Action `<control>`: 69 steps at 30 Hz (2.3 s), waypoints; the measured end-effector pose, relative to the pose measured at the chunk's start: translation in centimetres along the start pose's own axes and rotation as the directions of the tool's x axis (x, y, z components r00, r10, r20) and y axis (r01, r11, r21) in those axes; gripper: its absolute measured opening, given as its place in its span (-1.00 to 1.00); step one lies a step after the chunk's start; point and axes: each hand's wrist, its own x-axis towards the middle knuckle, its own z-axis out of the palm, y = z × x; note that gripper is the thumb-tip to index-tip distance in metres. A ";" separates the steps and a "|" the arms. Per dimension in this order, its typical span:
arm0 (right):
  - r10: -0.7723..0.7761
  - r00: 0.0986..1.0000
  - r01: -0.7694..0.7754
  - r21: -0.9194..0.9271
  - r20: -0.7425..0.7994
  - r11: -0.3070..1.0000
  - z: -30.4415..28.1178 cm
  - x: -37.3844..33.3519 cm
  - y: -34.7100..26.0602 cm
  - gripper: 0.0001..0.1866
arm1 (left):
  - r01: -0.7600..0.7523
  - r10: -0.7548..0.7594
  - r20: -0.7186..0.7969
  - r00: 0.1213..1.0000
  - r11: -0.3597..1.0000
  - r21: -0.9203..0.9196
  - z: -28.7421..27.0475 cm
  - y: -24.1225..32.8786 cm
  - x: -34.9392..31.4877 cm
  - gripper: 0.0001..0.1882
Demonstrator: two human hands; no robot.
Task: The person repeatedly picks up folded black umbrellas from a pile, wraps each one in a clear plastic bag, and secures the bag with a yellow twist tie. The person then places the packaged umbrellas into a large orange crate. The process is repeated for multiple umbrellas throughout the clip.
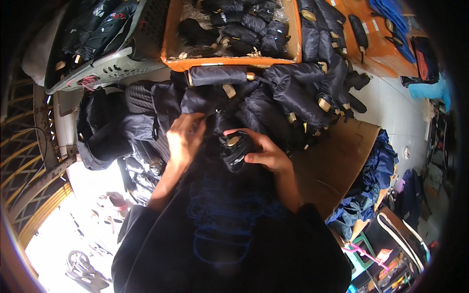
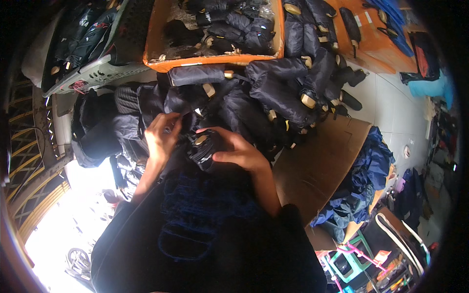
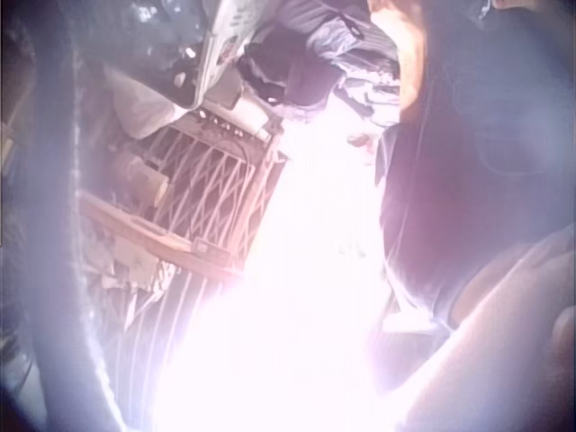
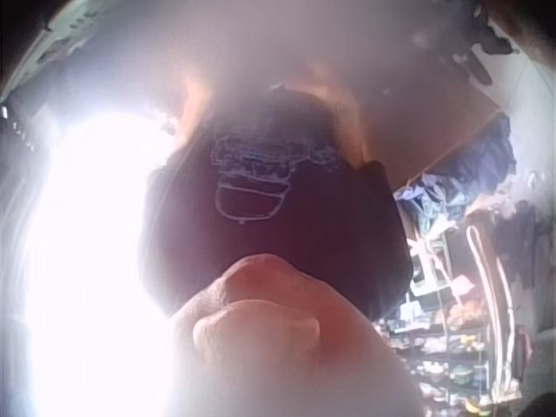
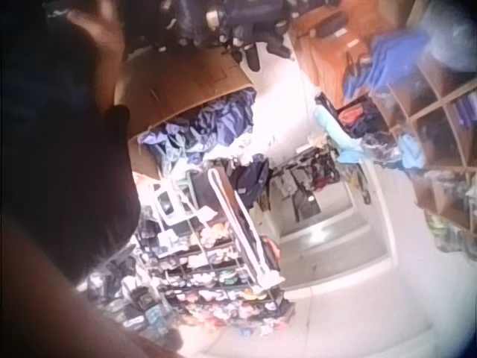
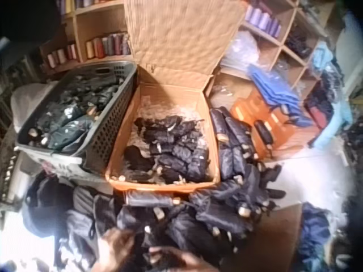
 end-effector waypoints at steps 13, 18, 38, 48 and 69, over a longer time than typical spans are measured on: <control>-0.183 0.960 0.107 -0.328 -0.210 0.939 -1.7 0.3 0.6 -0.46 | 0.110 -0.089 0.130 0.987 0.980 -0.165 1.9 3.9 0.3 -0.81; -0.219 0.927 0.065 -0.446 -0.303 0.893 -1.0 0.3 0.4 -0.46 | 0.143 -0.115 0.168 0.979 0.976 -0.167 1.3 4.3 0.5 -0.81; -0.561 0.775 0.066 -0.845 -0.292 0.531 1.0 2.3 1.6 -0.30 | 0.063 -0.042 0.125 0.991 0.984 -0.165 1.5 4.7 -0.9 -0.71; -0.571 0.762 0.077 -0.832 -0.307 0.550 2.6 3.5 1.2 -0.38 | -0.043 0.032 -0.074 0.997 0.988 -0.148 1.2 5.0 -1.2 -0.73; -0.578 0.794 0.246 -0.769 -0.189 0.590 2.2 3.6 1.4 -0.38 | -0.003 -0.018 -0.070 0.997 0.959 -0.283 1.1 4.0 -2.4 -0.75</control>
